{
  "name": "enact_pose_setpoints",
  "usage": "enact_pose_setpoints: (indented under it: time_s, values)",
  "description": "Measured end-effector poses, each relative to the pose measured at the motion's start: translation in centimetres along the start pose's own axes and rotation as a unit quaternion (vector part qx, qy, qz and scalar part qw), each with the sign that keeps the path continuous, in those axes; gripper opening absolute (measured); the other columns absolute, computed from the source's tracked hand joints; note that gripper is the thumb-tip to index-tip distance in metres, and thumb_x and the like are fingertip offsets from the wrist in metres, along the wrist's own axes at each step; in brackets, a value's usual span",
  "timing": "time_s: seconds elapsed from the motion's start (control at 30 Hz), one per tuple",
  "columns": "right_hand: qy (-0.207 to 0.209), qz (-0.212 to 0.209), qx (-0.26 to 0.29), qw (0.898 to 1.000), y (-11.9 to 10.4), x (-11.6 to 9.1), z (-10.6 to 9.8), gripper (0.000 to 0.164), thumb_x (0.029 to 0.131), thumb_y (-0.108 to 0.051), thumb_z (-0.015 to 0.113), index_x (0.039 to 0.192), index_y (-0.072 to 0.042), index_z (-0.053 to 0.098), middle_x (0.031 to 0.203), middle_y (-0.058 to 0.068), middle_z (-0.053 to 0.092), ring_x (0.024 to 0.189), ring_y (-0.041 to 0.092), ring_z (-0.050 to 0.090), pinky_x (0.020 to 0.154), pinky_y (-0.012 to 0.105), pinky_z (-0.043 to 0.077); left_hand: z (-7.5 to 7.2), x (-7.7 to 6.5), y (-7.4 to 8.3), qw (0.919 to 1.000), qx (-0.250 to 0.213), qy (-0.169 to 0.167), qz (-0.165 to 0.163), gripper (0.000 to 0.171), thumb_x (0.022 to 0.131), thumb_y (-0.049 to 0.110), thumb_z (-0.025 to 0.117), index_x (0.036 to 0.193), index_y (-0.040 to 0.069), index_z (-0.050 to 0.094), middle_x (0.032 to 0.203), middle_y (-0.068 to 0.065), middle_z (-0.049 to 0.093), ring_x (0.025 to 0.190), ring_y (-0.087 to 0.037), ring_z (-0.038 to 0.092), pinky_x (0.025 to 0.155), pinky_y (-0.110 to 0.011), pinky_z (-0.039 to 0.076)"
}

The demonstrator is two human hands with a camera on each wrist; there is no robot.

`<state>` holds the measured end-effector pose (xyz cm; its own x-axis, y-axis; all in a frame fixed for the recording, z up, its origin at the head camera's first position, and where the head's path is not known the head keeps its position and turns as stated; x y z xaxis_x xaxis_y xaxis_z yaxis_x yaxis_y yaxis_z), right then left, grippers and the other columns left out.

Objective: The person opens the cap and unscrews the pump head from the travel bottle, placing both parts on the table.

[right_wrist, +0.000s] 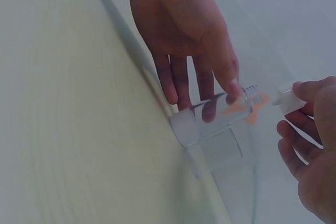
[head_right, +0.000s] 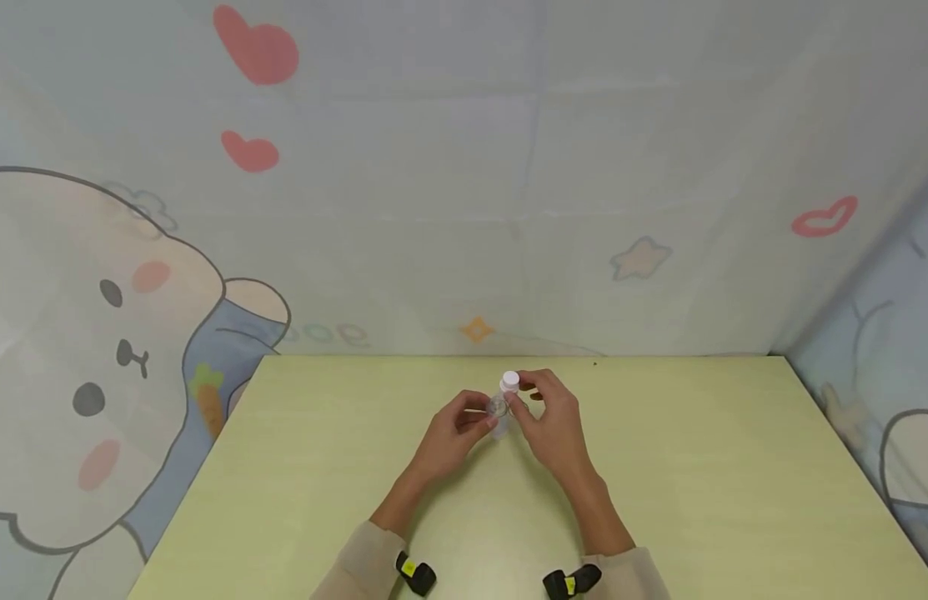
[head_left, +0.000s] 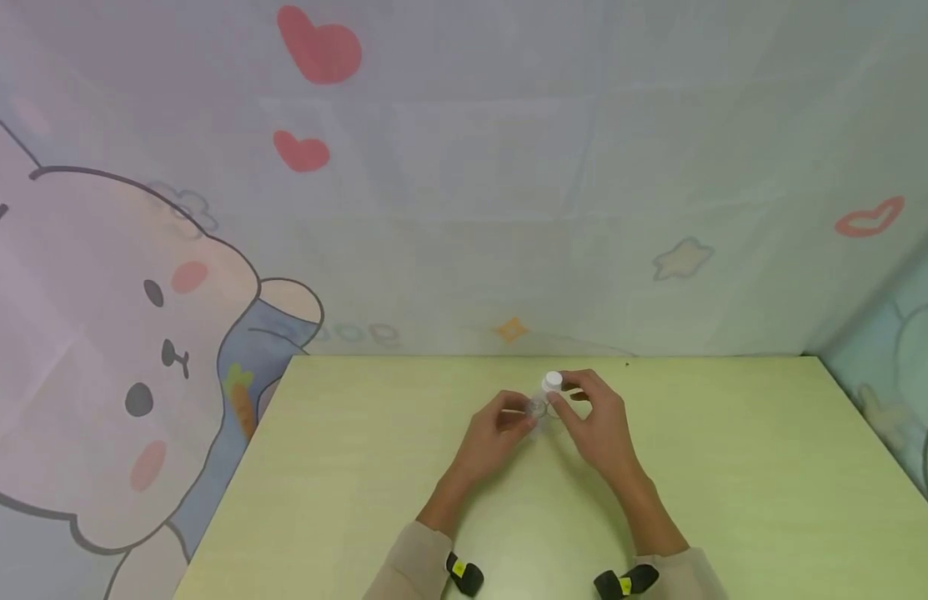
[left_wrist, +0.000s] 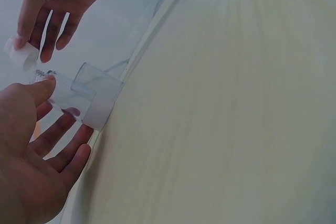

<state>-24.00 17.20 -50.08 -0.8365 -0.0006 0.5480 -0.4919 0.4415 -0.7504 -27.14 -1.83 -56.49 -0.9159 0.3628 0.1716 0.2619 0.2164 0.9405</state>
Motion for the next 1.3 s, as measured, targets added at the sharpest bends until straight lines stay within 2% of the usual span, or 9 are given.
enact_pose_setpoints:
  time_s: [0.27, 0.4, 0.67, 1.0, 1.17, 1.3]
  values:
    - [0.009, 0.010, -0.004, 1.000, 0.3, 0.1, -1.0, 0.027, 0.098, -0.013, 0.079, 0.123, -0.006, 0.072, 0.114, 0.003, 0.072, 0.108, 0.022, 0.068, 0.090, 0.052, 0.058, 0.1, -0.1, 0.3, 1.0000, 0.009, -0.002, -0.002, 0.034, 0.105, 0.036, 0.070, 0.138, 0.028, 0.064, 0.133, 0.001, 0.069, 0.122, -0.022, 0.069, 0.101, -0.040, 0.058]
    - [0.014, 0.008, -0.007, 1.000, 0.5, 0.1, -1.2, 0.027, 0.098, -0.014, 0.079, 0.123, -0.006, 0.072, 0.114, 0.003, 0.073, 0.107, 0.022, 0.068, 0.089, 0.049, 0.059, 0.1, -0.1, 0.2, 0.9998, 0.020, -0.004, -0.004, 0.040, 0.105, 0.038, 0.070, 0.143, 0.029, 0.063, 0.134, 0.000, 0.069, 0.122, -0.022, 0.069, 0.101, -0.038, 0.058]
    - [0.011, 0.015, -0.005, 1.000, 0.6, -0.2, -1.4, 0.026, 0.098, -0.014, 0.079, 0.122, -0.007, 0.072, 0.115, 0.002, 0.072, 0.107, 0.019, 0.066, 0.090, 0.049, 0.058, 0.2, -0.4, 0.2, 0.9999, 0.010, -0.010, -0.004, 0.036, 0.106, 0.038, 0.068, 0.140, 0.028, 0.065, 0.137, 0.005, 0.068, 0.124, -0.022, 0.068, 0.102, -0.043, 0.058]
    - [0.009, 0.020, -0.010, 1.000, 0.9, -0.3, -1.4, 0.026, 0.098, -0.015, 0.079, 0.123, -0.008, 0.072, 0.115, 0.001, 0.072, 0.108, 0.019, 0.066, 0.090, 0.043, 0.058, 0.2, -0.6, 0.3, 0.9999, 0.010, -0.005, -0.012, 0.034, 0.105, 0.036, 0.069, 0.138, 0.028, 0.065, 0.135, 0.005, 0.069, 0.123, -0.021, 0.068, 0.103, -0.041, 0.057]
    - [0.008, 0.021, -0.015, 1.000, 1.0, -0.3, -1.5, 0.026, 0.098, -0.015, 0.079, 0.122, -0.008, 0.072, 0.115, 0.002, 0.072, 0.108, 0.020, 0.067, 0.090, 0.037, 0.057, 0.3, -0.7, 0.4, 0.9999, 0.011, -0.003, -0.010, 0.034, 0.105, 0.036, 0.069, 0.138, 0.029, 0.065, 0.133, 0.006, 0.069, 0.123, -0.021, 0.068, 0.103, -0.041, 0.057]
    - [0.008, 0.021, -0.015, 1.000, 1.0, -0.3, -1.6, 0.026, 0.098, -0.015, 0.079, 0.122, -0.007, 0.072, 0.116, 0.003, 0.072, 0.108, 0.022, 0.068, 0.090, 0.040, 0.058, 0.3, -0.7, 0.5, 0.9999, 0.008, -0.004, -0.005, 0.034, 0.106, 0.037, 0.069, 0.138, 0.029, 0.065, 0.133, 0.005, 0.069, 0.123, -0.022, 0.068, 0.103, -0.041, 0.057]
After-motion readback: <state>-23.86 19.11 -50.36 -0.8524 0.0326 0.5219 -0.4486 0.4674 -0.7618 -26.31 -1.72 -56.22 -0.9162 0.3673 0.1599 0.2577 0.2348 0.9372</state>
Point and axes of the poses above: each hand's wrist, its own x-axis towards the middle knuckle, its own z-axis out of the palm, y = z × x, the point moved 4 cm from there along x, towards the middle knuckle
